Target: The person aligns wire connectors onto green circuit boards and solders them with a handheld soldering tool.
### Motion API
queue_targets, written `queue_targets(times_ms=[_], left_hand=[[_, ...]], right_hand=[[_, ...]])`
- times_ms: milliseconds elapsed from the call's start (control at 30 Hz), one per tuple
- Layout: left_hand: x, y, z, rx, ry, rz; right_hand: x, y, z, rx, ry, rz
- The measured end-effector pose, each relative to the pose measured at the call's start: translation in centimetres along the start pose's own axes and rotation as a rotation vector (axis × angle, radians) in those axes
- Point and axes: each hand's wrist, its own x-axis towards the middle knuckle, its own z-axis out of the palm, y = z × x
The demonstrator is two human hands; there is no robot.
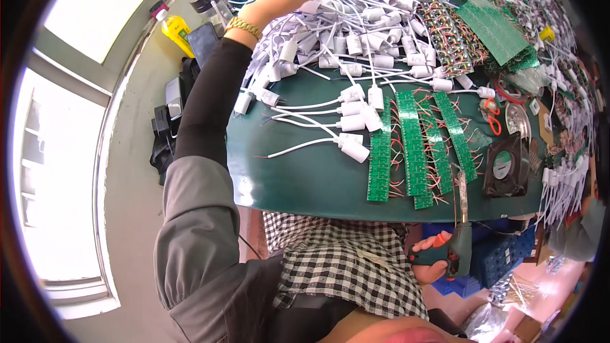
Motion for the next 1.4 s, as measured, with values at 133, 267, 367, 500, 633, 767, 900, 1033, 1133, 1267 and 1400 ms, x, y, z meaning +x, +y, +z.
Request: queue_targets(times_ms=[133, 267, 367, 500, 633, 767, 900, 1033, 1133, 1267, 1400], left_hand=[[1.4, 2.7, -4.9, -0.474, 0.52, -0.116], [1.5, 5.7, -8.0, -0.719, 0.578, 0.02], [0.1, 13.4, -10.0, -0.722, 0.486, 0.275], [-6.4, 20.9, -6.7, -0.867, -0.057, 0.255], [-12.1, 27.2, -5.8, -1.001, -0.408, -0.061], [-13.6, 27.9, -2.4, -0.649, -0.368, -0.079], [-13.9, 28.3, 0.3, -0.636, -0.161, -0.167], [-13.7, 28.3, 0.4, -0.709, -0.145, -0.186], [-13.8, 28.2, 0.8, -0.784, -0.075, -0.226], [-13.3, 29.1, 0.8, -0.662, -0.151, -0.222], [-13.2, 29.3, 1.2, -0.634, -0.182, -0.227]], right_hand=[[-0.3, 0.6, -0.9, 0.063, -0.008, 0.018], [-0.3, 0.3, -0.8, 0.037, -0.015, 0.155], [-0.6, -1.0, -0.3, -0.016, 0.003, 0.185], [-0.1, -0.3, -0.1, -0.076, 0.013, 0.237], [0.4, -0.6, 0.3, -0.044, -0.08, 0.297], [1.4, -1.0, 1.0, -0.092, -0.076, 0.251], [1.3, -0.6, 1.4, -0.048, -0.113, 0.27], [0.9, -0.5, 1.1, -0.044, -0.167, 0.319], [0.5, -0.5, 1.0, -0.074, -0.15, 0.43], [0.9, -0.5, 1.6, -0.098, -0.159, 0.441], [1.7, -1.4, 1.8, -0.185, -0.17, 0.476]])
